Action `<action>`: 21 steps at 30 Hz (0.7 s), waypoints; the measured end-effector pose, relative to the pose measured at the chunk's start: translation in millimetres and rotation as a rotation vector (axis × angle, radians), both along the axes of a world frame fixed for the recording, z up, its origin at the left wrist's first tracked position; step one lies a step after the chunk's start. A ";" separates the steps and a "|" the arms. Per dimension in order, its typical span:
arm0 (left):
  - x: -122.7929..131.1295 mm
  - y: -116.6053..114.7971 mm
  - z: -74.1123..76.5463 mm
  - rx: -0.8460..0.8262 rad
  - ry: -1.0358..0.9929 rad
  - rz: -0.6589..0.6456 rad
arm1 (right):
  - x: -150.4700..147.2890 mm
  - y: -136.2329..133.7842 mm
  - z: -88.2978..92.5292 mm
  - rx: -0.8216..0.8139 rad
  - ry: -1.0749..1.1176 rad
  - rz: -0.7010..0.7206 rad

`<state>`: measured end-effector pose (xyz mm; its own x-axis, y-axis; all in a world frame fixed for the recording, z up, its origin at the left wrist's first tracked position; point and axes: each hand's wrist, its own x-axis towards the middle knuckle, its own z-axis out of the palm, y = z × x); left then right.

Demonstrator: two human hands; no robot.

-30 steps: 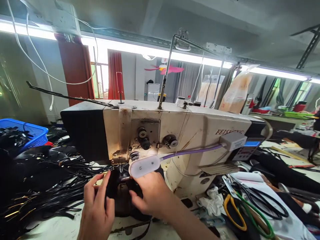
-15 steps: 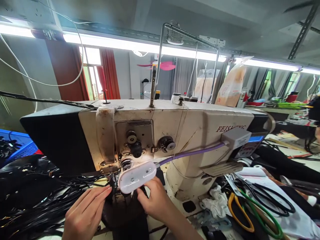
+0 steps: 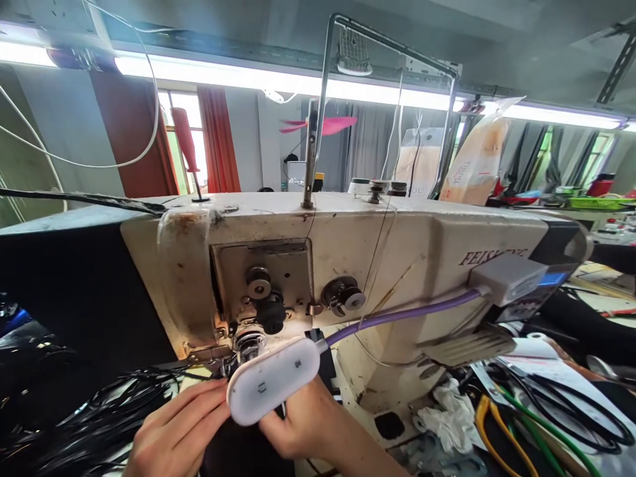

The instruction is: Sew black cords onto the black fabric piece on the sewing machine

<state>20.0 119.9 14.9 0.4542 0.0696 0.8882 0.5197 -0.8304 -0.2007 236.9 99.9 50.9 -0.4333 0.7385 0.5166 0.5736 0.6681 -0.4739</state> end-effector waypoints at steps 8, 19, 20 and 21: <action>-1.0 -2.0 15.6 0.023 0.018 -0.091 | 2.1 -3.0 3.7 -0.051 -0.055 0.070; -14.5 1.3 22.4 -0.126 0.142 -0.144 | -0.1 -0.6 20.5 -0.099 -0.098 0.080; -14.8 1.2 22.8 -0.138 0.142 -0.146 | 0.0 -1.3 20.6 -0.105 -0.096 0.071; -15.0 1.0 23.1 -0.158 0.141 -0.146 | 0.0 -1.9 20.6 -0.110 -0.091 0.069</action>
